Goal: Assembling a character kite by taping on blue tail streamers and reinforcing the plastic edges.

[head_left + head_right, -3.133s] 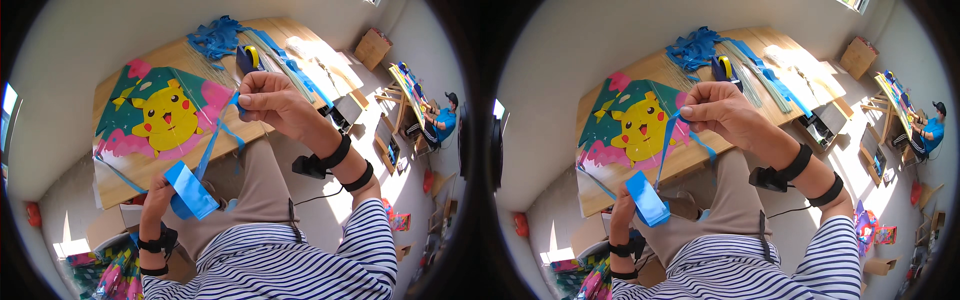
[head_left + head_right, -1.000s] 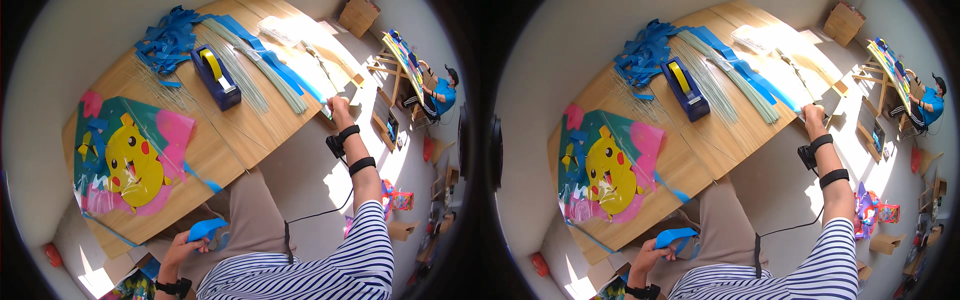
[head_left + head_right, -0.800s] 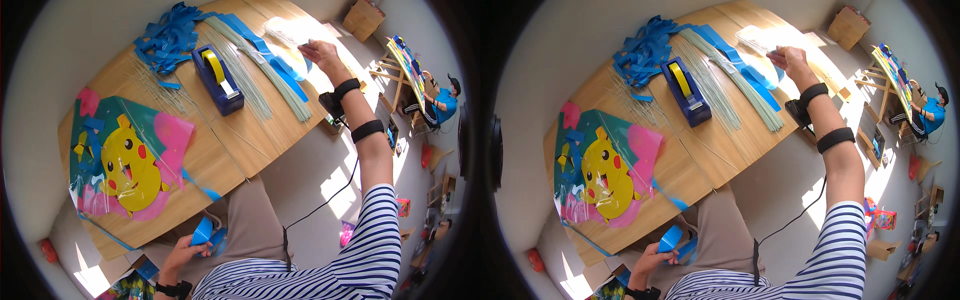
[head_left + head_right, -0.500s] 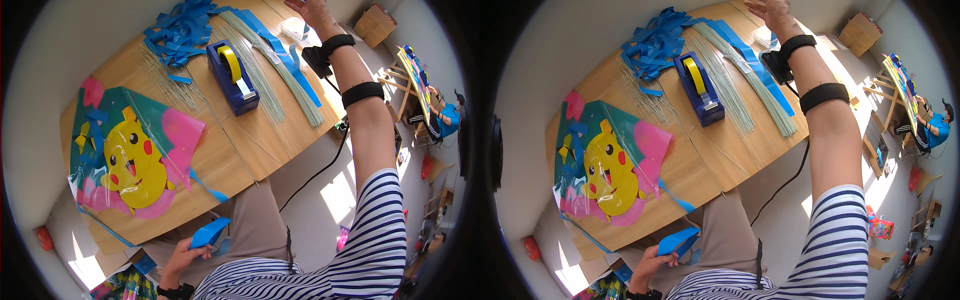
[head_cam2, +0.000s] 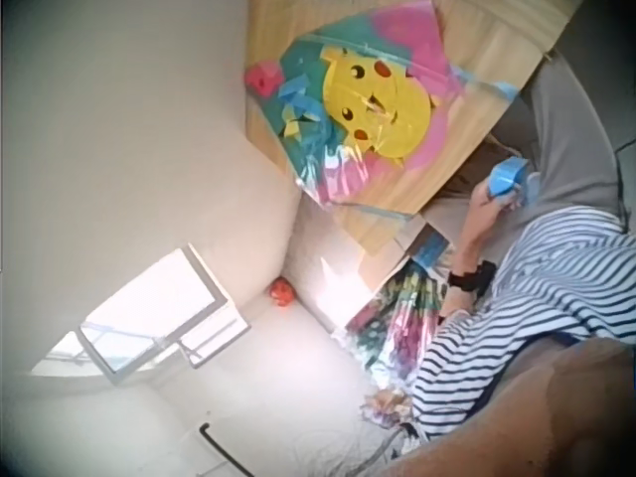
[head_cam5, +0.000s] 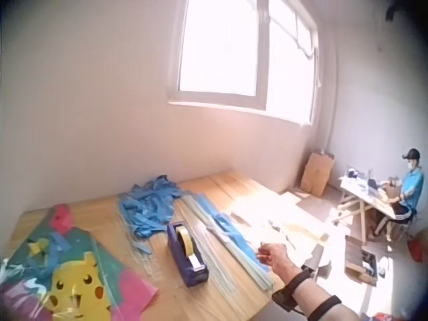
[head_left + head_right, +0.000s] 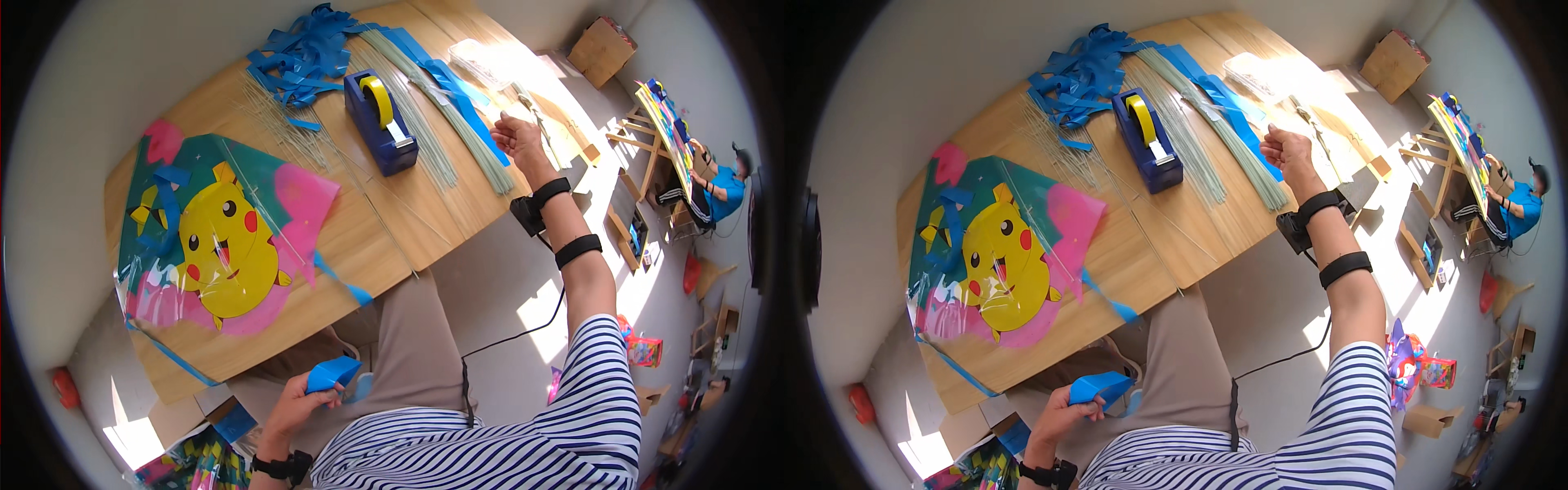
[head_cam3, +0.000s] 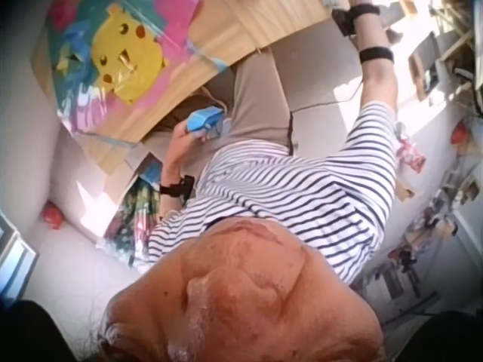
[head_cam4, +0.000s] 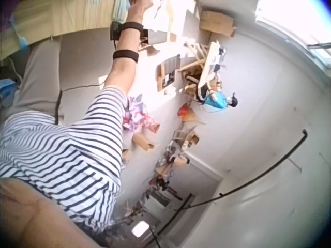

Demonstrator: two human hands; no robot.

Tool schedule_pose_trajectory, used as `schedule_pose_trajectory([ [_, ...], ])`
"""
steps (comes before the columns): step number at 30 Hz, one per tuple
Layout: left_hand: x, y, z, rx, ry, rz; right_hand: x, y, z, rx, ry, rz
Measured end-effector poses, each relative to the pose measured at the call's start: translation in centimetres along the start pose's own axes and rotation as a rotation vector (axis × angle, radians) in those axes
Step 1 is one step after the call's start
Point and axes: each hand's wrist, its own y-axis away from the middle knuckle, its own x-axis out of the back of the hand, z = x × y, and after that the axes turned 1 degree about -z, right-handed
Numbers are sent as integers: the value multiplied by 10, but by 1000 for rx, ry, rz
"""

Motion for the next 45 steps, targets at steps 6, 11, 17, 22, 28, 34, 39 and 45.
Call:
schedule_pose_trajectory([
  [6,-5,9,-1,-141,26,83,-69,147,48,119,78,-578],
  [11,-16,14,15,-314,-15,111,-133,309,86,-184,227,-1259],
  [17,-27,32,-9,-267,-173,87,-176,375,109,-299,-125,-1266],
  [22,3,75,-29,-273,-102,145,-178,358,92,-135,-339,-1004],
  [28,77,139,-62,-340,-131,387,-127,332,111,-203,-422,-699],
  [34,95,173,-67,-508,-60,568,-99,346,144,-225,-279,-588],
  [39,100,175,-64,-607,-24,730,-92,359,163,-217,1,-564],
  [45,89,170,-44,-643,-46,696,-89,371,158,642,1225,-499],
])
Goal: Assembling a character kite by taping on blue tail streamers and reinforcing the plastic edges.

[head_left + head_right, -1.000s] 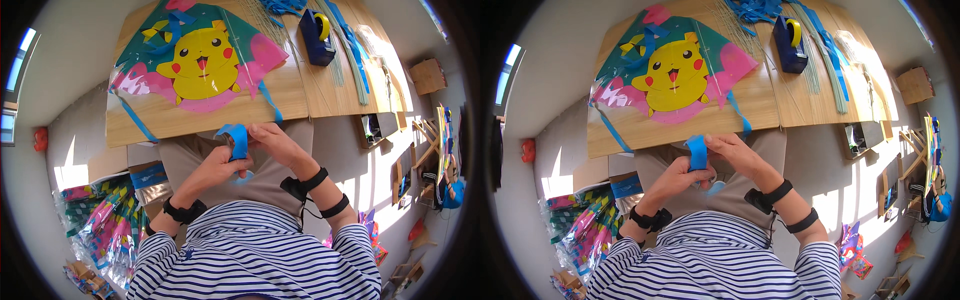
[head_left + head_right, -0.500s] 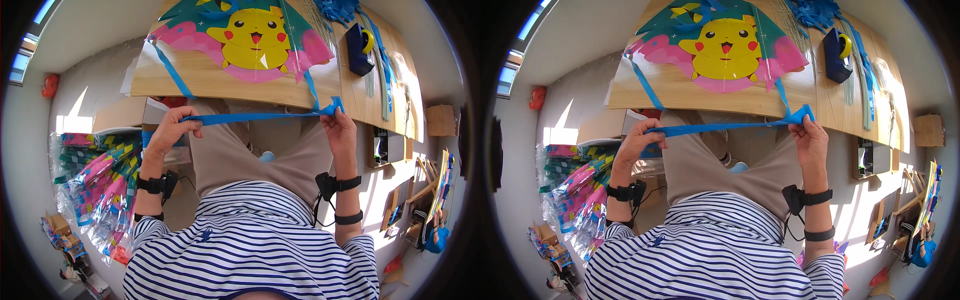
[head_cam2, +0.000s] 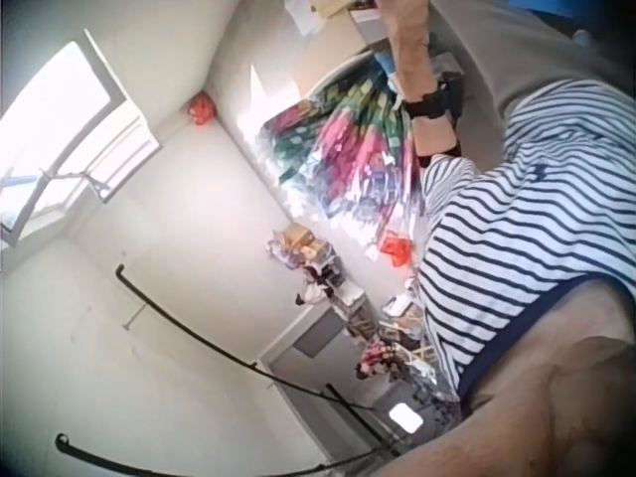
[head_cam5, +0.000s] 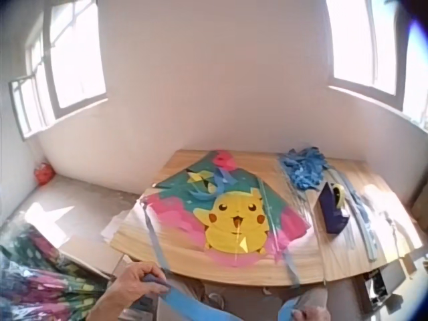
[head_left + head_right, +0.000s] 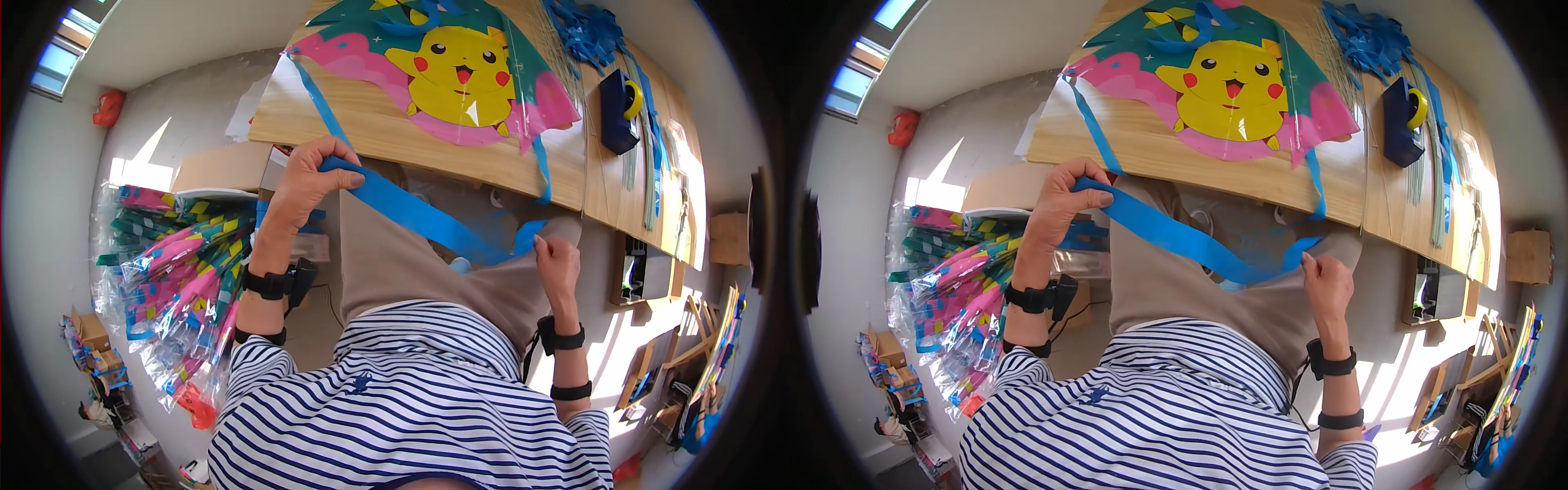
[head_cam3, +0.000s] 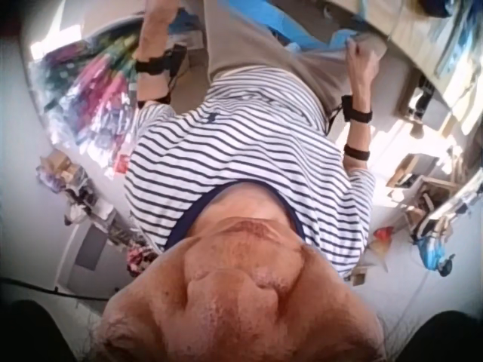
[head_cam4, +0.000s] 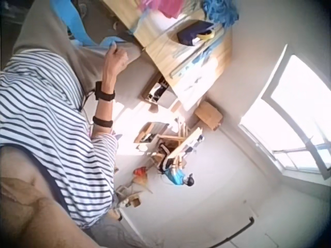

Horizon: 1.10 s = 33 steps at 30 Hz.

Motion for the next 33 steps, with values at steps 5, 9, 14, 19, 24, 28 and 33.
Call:
schedule_pose_trajectory([
  [5,-51,-15,20,-43,-78,-170,36,-9,-105,198,-915,-227],
  [9,-82,-23,24,-70,-35,-171,35,-12,-167,457,-1027,-380],
  [14,-86,-27,18,-88,-50,-135,20,-22,-162,230,-1238,-478],
  [19,-94,-25,9,-44,97,-91,14,-24,-153,149,-1334,-442],
  [24,-96,-28,6,-29,69,-91,13,-26,-150,141,-1346,-407],
  [28,-94,-29,-4,4,103,-93,11,-32,-137,71,-1383,-297],
  [33,-93,-34,-41,42,-551,-208,26,-41,-123,117,-1417,-117],
])
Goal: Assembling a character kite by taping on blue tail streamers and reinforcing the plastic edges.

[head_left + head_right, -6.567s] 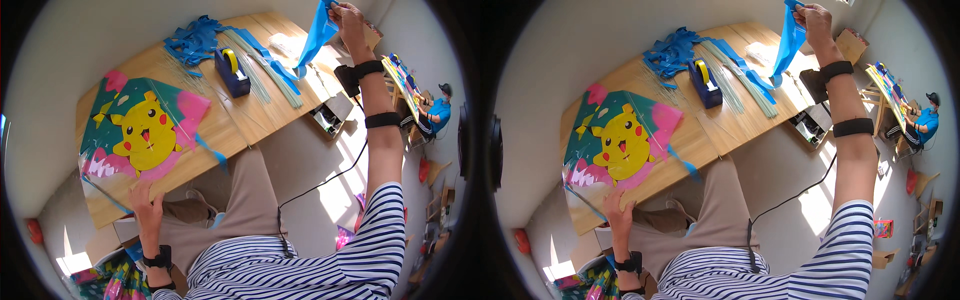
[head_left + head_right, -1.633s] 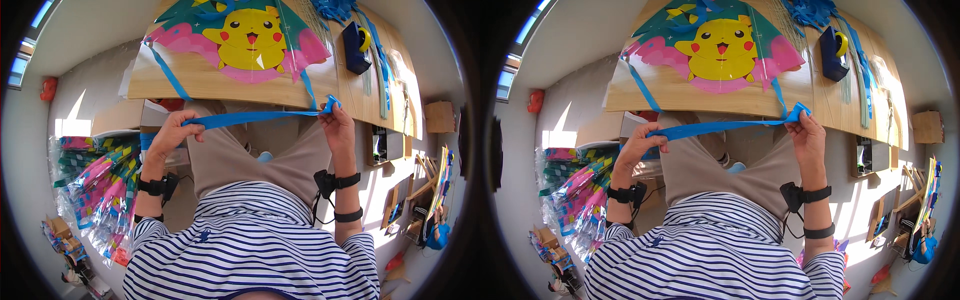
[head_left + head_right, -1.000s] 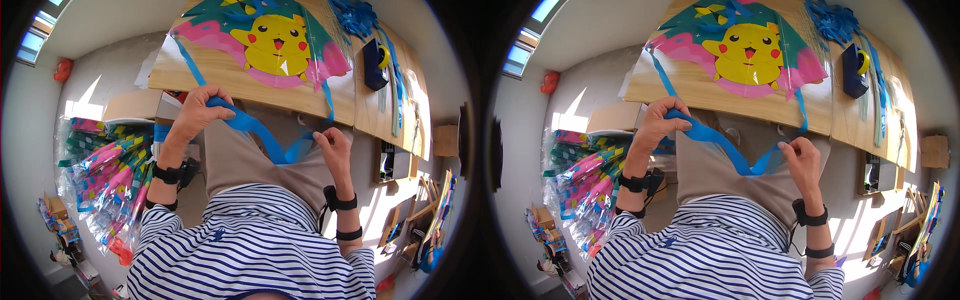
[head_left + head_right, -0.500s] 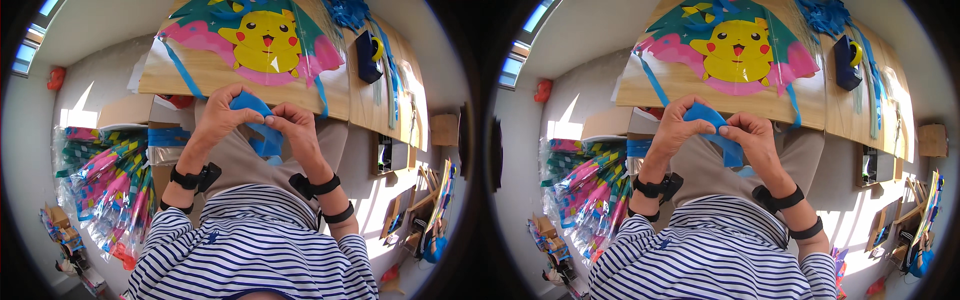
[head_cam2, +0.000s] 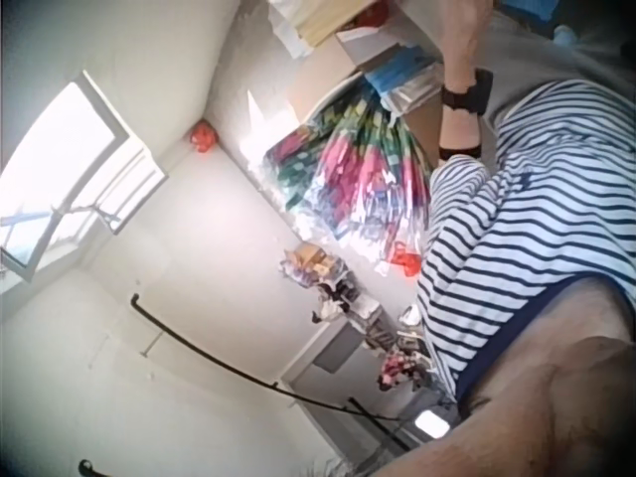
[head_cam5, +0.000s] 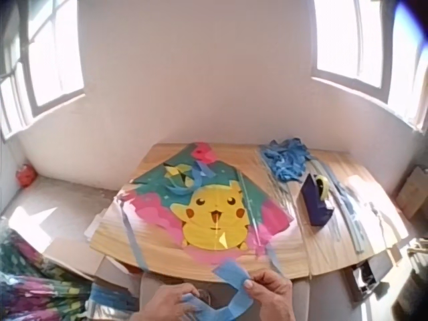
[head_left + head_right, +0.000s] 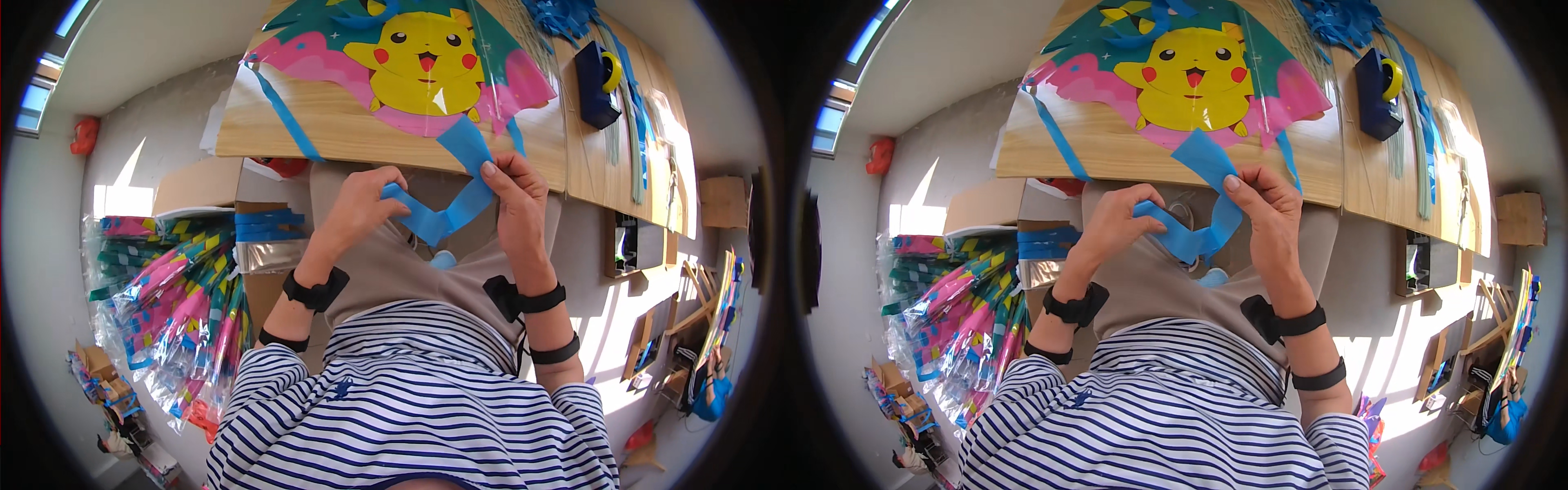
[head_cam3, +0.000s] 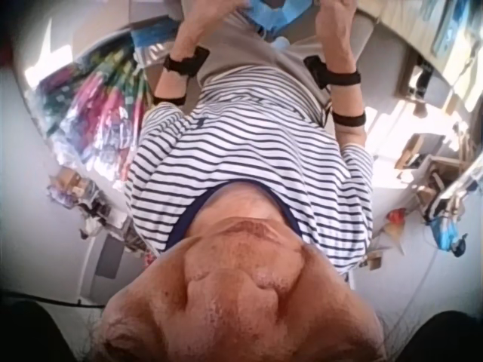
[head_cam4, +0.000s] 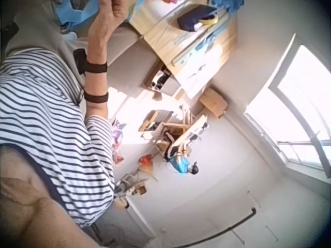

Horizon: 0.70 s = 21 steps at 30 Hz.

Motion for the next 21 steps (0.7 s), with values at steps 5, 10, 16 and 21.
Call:
schedule_pose_trajectory([
  [5,-14,2,24,-214,410,108,-6,7,17,-18,189,-82],
  [10,-6,-7,11,-92,717,50,-21,8,48,-126,215,-175],
  [16,24,-18,2,-92,555,-100,-25,-4,37,-348,-29,-344],
  [21,48,-33,7,-147,398,-257,-17,-13,51,-364,91,-435],
])
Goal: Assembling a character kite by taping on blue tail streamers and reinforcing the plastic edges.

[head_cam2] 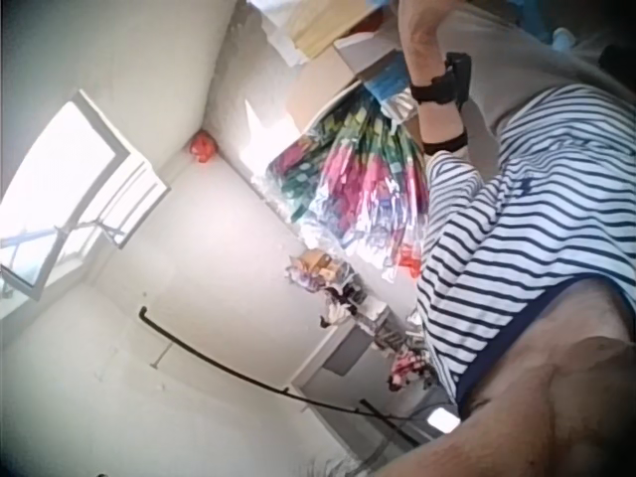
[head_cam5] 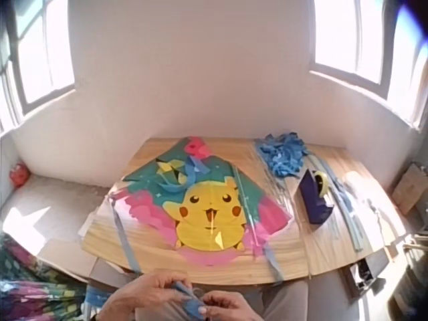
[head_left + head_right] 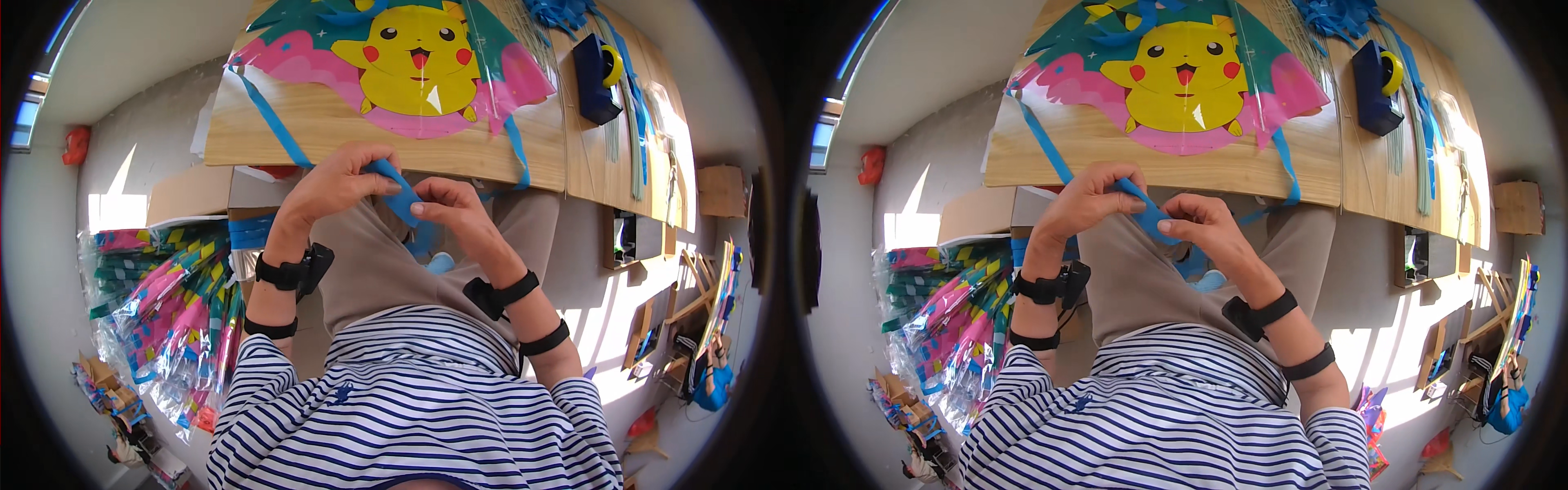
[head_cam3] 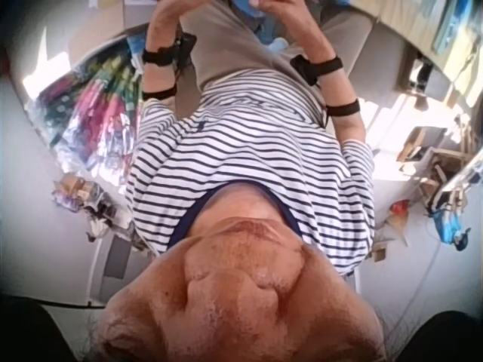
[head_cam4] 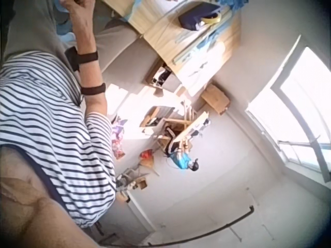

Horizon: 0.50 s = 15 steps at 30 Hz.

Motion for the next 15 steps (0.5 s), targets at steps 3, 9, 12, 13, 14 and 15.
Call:
schedule_pose_trajectory([
  [3,9,-9,5,-47,-88,29,7,-9,16,-26,96,-24],
  [9,-8,-34,-8,-249,-852,579,-7,-34,42,-94,-107,212],
  [12,-27,-27,-24,-423,-966,664,-8,-47,61,-140,-221,234],
  [13,-36,-24,-34,-389,-918,586,-7,-49,65,-156,-238,238],
  [14,-43,-23,-45,-361,-930,540,-7,-51,68,-174,-257,238],
  [15,-50,-22,-56,-334,-941,498,-7,-53,71,-192,-272,239],
])
